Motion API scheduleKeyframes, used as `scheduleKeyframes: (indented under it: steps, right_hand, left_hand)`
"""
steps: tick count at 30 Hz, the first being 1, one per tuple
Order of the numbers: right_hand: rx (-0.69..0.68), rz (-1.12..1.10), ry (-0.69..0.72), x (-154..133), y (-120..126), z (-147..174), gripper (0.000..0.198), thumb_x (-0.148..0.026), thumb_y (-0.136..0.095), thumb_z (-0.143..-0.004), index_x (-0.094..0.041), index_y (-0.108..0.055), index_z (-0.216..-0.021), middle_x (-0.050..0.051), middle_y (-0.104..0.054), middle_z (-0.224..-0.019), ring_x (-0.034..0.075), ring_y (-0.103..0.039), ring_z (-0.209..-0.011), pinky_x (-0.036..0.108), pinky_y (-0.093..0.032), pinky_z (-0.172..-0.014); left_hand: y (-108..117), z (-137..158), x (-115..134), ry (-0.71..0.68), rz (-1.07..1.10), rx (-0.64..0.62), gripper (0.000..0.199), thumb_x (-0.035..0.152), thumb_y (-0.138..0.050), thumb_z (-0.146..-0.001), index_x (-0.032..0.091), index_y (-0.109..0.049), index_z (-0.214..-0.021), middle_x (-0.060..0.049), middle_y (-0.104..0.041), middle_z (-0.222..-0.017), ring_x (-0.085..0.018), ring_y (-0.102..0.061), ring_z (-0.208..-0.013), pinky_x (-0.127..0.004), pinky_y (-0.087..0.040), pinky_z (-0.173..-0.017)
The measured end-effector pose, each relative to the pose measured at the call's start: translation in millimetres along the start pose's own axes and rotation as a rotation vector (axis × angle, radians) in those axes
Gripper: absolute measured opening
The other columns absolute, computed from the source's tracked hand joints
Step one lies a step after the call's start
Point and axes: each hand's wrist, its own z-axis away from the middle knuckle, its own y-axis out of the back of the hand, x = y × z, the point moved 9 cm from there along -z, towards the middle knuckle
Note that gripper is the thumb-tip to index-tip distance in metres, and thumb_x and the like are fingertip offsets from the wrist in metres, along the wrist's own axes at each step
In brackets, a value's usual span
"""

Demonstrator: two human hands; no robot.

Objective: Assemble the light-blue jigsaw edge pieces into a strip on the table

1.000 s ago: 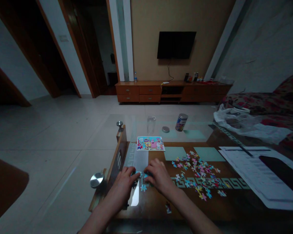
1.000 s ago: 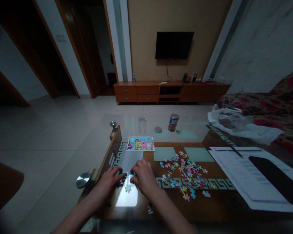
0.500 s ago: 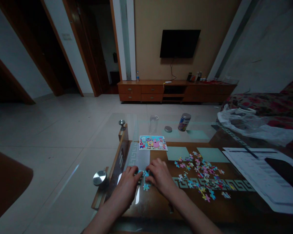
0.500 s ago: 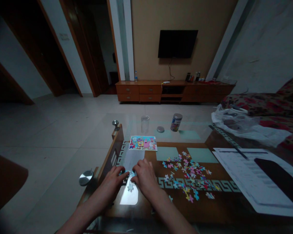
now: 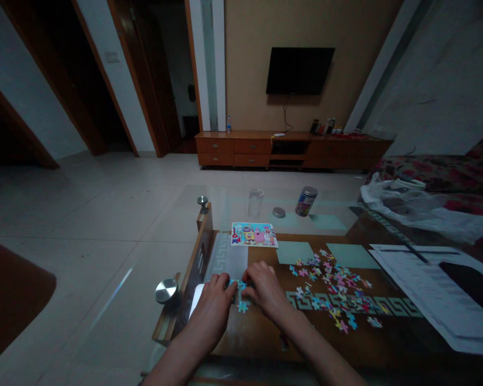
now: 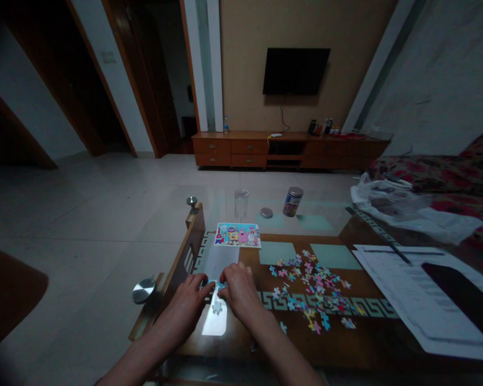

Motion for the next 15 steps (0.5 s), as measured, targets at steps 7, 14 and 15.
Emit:
scheduleKeyframes:
  steps: [7,14,15]
  right_hand:
    - [-0.023,-0.015,0.009,-5.7,2.8,-1.1,0.017,-0.023,-0.072,-0.078,-0.019,-0.063,-0.093,0.003,-0.066,-0.095,0.021,-0.052,-0.094,0.029,-0.031,-0.079]
    - [-0.047,0.005,-0.009,-5.6,0.5,-5.1,0.014,-0.026,-0.072,-0.079,-0.020,-0.067,-0.091,0.004,-0.065,-0.096,0.021,-0.051,-0.095,0.029,-0.030,-0.078]
    - [-0.056,-0.003,-0.013,-5.5,0.0,-5.5,0.014,-0.026,-0.073,-0.078,-0.020,-0.067,-0.090,0.004,-0.065,-0.095,0.021,-0.051,-0.095,0.029,-0.030,-0.077]
  left_hand:
    - [-2.2,1.1,-0.9,-0.011,0.004,0.013,0.051,-0.001,-0.038,-0.082,0.021,-0.053,-0.126,-0.010,-0.051,-0.125,-0.028,-0.045,-0.112,-0.042,-0.043,-0.090]
    - [-3.0,0.1,-1.3,-0.019,0.008,0.025,0.051,0.000,-0.037,-0.081,0.022,-0.053,-0.124,-0.009,-0.052,-0.121,-0.027,-0.045,-0.109,-0.041,-0.043,-0.088]
    - [-2.7,0.2,-1.3,-0.020,0.008,0.026,0.050,0.000,-0.037,-0.082,0.022,-0.053,-0.123,-0.009,-0.052,-0.120,-0.027,-0.045,-0.109,-0.041,-0.043,-0.088]
